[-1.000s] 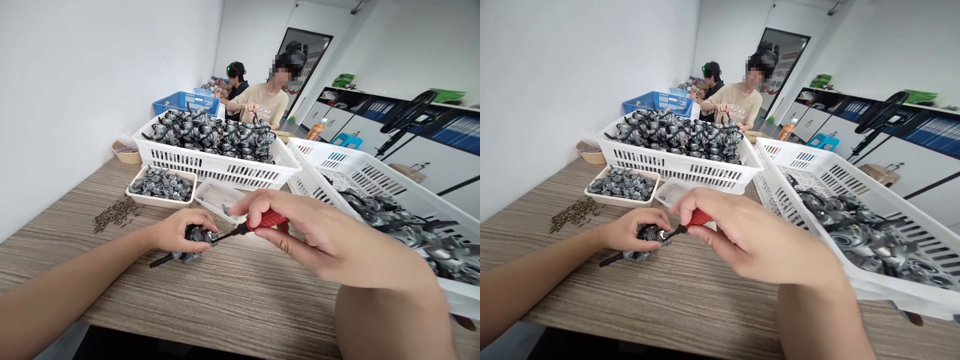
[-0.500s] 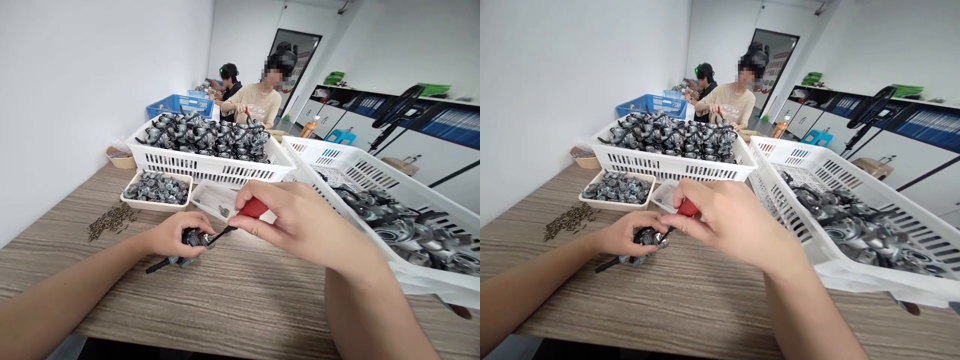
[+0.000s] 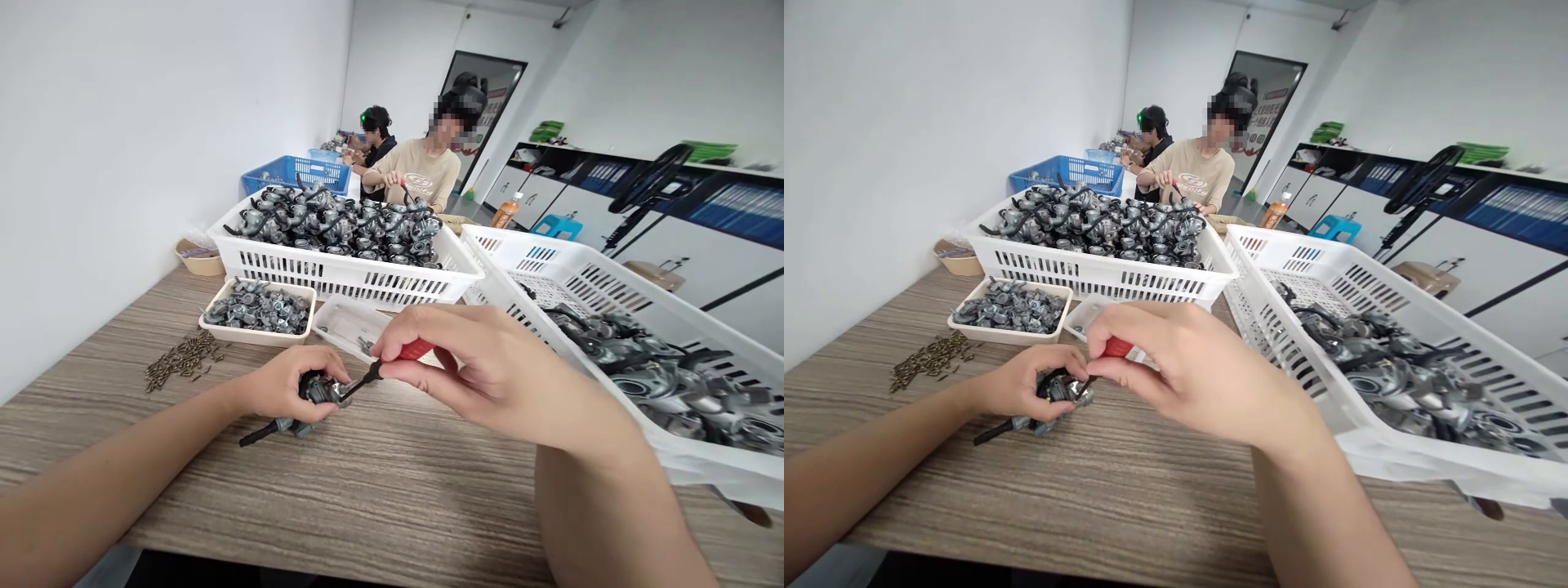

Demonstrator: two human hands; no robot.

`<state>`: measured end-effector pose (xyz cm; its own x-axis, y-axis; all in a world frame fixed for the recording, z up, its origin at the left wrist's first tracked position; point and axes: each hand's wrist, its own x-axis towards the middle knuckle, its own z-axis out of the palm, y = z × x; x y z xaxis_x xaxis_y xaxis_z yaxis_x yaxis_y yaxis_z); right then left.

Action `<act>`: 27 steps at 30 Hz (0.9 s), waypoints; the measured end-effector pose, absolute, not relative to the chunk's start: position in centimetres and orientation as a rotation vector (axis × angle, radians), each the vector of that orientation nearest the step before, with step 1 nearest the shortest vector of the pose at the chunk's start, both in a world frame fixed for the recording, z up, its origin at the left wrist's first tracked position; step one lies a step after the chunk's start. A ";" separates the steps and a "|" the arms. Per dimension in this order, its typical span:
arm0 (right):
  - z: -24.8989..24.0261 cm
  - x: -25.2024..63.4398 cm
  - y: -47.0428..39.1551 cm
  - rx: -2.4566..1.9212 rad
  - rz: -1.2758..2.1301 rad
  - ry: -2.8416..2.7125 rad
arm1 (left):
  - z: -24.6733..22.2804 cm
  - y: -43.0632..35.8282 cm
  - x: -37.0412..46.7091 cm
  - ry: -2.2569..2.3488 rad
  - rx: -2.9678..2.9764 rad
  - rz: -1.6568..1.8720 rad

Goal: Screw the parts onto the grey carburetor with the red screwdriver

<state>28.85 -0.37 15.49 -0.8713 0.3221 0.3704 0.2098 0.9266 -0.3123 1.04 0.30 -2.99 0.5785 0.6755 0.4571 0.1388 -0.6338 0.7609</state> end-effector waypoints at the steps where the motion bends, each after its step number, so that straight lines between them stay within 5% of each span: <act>1: 15.4 28.7 -0.3 -0.407 0.308 -2.644 | -3.0 0.3 1.0 0.654 2.107 1.001; 8: 15.1 28.5 -0.1 -0.482 0.143 -2.625 | -3.0 0.2 1.0 0.689 2.087 0.986; 20: 16.2 29.6 -0.9 -0.452 0.589 -2.764 | -3.5 0.7 0.8 0.578 2.164 1.019; 27: 15.7 29.1 -0.3 -0.489 0.491 -2.679 | -3.3 0.6 0.8 0.573 2.175 1.028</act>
<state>29.10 -0.34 15.66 -0.8704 0.3953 0.2934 0.2655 0.8788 -0.3965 0.77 0.58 -3.31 0.5960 0.6213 0.5087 0.1063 -0.6890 0.7169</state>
